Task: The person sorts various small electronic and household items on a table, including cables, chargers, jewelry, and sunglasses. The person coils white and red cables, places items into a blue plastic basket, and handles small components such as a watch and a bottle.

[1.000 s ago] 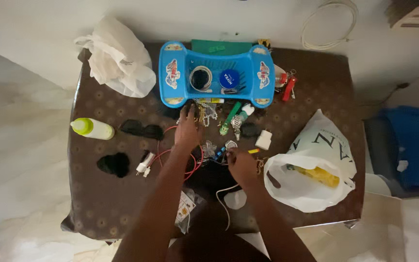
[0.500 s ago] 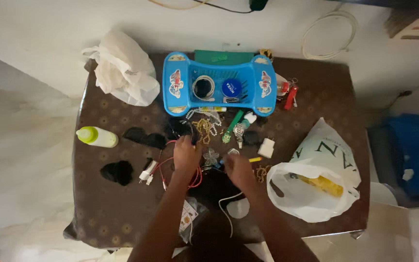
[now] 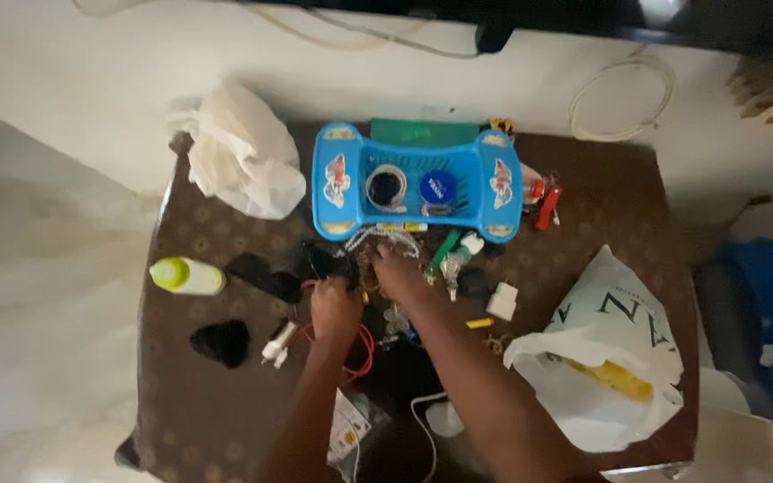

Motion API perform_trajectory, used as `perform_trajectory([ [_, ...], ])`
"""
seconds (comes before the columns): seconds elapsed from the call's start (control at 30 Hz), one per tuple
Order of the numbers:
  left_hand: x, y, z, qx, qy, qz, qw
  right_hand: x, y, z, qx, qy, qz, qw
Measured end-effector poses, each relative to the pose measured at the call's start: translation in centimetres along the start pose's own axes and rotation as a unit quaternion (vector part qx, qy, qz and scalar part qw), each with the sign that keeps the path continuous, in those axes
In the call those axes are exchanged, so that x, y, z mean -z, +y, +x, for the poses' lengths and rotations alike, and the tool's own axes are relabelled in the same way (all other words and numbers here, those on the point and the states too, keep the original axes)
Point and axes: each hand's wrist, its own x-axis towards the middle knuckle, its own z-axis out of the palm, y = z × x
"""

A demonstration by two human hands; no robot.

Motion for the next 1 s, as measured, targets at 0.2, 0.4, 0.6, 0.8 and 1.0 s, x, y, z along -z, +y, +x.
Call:
perform_trajectory([
  [0.2, 2.3, 2.2, -0.7, -0.052, 0.142, -0.047, 0.987, -6.4, 2.7, -2.9, -0.032, 0.046, 0.111, 0.992],
  [0.4, 3.7, 4.6, -3.1, -0.123, 0.211, -0.046, 0.969, 0.1, 4.6, -15.0, 0.050, 0.270, 0.362, 0.891],
  [0.6, 2.6, 7.8, -4.4, -0.249, 0.047, -0.139, 0.957, 11.0, 3.2, -26.3, 0.093, 0.325, 0.502, 0.796],
  [0.8, -2.4, 8.1, -4.5, -0.216, -0.089, -0.127, 0.964, 16.4, 3.2, -30.6, 0.059, 0.397, 0.513, 0.759],
  [1.0, -5.0, 3.5, -3.1, -0.280, 0.016, 0.077, 0.957, 14.5, 4.1, -32.5, 0.009, 0.414, 0.481, 0.773],
])
